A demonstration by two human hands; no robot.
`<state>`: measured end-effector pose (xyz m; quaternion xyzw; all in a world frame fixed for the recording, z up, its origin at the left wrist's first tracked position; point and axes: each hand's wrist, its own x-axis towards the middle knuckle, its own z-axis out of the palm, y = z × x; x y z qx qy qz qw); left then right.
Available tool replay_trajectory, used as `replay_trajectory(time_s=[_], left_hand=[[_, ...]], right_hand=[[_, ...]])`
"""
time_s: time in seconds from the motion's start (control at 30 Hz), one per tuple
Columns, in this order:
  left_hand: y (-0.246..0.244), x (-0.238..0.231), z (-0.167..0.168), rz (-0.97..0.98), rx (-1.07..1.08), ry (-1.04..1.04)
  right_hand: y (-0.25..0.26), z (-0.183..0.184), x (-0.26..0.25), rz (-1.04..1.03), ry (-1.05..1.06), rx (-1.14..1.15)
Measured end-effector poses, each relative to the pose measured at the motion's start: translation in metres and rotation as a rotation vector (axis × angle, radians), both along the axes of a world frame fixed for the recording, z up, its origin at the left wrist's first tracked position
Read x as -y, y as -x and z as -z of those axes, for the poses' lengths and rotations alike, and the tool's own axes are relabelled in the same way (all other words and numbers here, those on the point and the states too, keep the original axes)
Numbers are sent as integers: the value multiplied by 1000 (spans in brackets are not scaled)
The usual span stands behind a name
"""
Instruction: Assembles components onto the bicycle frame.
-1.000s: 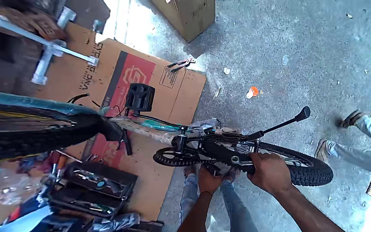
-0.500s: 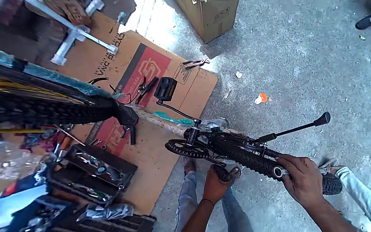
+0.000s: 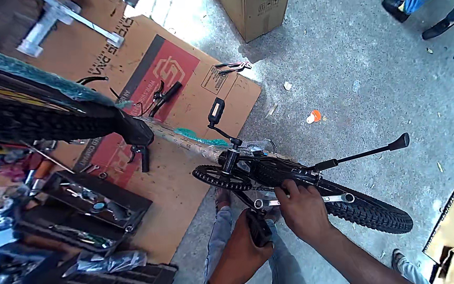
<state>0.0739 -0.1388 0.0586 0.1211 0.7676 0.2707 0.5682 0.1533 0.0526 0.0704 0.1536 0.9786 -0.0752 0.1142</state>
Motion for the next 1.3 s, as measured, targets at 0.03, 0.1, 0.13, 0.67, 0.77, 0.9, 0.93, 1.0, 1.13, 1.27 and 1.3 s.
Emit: replay_trajectory(time_s=[0.03, 0.1, 0.13, 0.67, 0.77, 0.9, 0.93, 1.0, 1.13, 1.27, 1.3], left_hand=[[5, 3, -6, 9, -7, 7], [10, 8, -15, 29, -17, 24], [12, 8, -16, 39, -18, 26], [46, 26, -58, 89, -265, 111], [44, 28, -61, 62, -395, 121], [59, 39, -65, 40, -595, 162], [65, 41, -66, 47, -606, 183], [76, 42, -67, 69, -610, 212], [78, 46, -59, 37, -757, 219], [79, 47, -48, -27, -914, 250], [82, 47, -47, -18, -922, 261]], right_hand=[[1, 8, 1, -46, -38, -30], [4, 22, 2, -116, -103, -60], [10, 27, 3, -133, -121, -62], [48, 43, 9, -39, 20, -132], [48, 44, 9, -45, 48, -172], [51, 44, 11, -84, 83, -244], [53, 44, 12, -91, 92, -250], [56, 44, 11, -104, 103, -257], [60, 42, 10, -120, 126, -299], [65, 38, 8, -141, 119, -306], [66, 38, 7, -148, 100, -311]])
